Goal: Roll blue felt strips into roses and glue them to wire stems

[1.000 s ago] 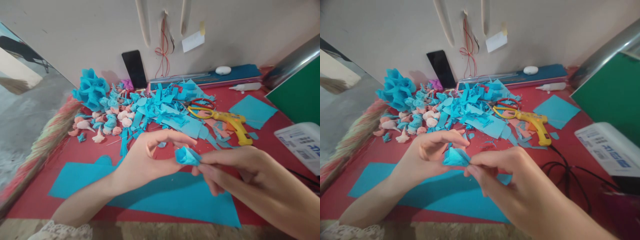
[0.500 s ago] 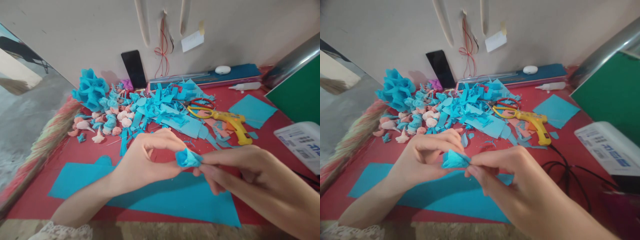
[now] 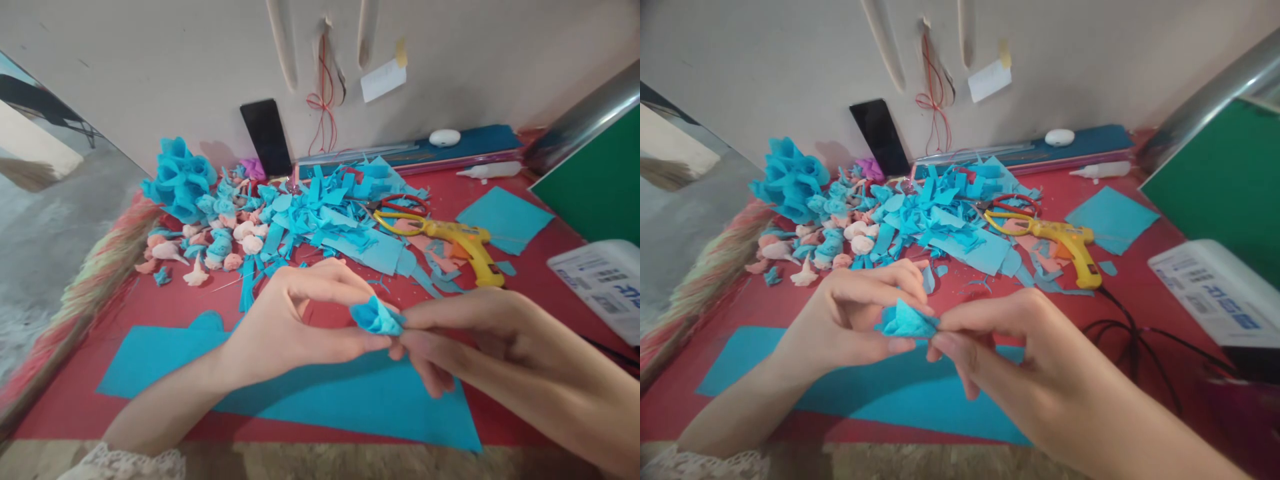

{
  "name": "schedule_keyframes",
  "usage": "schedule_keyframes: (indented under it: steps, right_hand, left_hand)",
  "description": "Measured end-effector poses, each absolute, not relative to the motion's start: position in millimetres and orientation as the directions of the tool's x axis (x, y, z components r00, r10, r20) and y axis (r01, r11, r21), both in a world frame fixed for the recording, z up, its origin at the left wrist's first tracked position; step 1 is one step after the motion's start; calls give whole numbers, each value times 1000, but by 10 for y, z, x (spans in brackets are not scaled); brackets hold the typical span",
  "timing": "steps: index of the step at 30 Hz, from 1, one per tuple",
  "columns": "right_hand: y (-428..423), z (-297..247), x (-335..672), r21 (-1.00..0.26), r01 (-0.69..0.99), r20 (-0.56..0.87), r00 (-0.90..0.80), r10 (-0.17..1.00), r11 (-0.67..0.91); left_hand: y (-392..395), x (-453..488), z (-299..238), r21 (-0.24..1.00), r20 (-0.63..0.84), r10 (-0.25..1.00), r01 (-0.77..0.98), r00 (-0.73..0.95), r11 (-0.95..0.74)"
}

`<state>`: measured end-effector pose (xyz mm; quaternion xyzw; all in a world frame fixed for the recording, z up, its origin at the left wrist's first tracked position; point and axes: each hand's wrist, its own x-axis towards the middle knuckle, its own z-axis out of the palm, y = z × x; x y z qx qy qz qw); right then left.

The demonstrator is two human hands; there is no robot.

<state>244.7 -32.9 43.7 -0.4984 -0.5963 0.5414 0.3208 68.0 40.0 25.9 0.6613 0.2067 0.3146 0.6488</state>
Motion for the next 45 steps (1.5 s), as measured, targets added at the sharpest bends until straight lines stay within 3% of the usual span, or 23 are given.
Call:
schedule_keyframes:
  steps: [11,16,23,45]
  right_hand:
    - [-343,401,2442,-969,246,-104,-324,940,-23]
    - [-347,392,2438,-973,225,-121,-319,940,-48]
    - [-350,362,2432,-979,188,-131,-297,946,-77]
    - [-351,292,2463,-988,66,-151,-315,937,-137]
  left_hand:
    - [382,692,254,992,124,691,-105,712,-70]
    - [354,716,226,991,103,721,-133,686,-15]
    - [353,757,187,981,174,738,-176,652,-76]
    - [347,784,143,985,118,754,-171,646,-7]
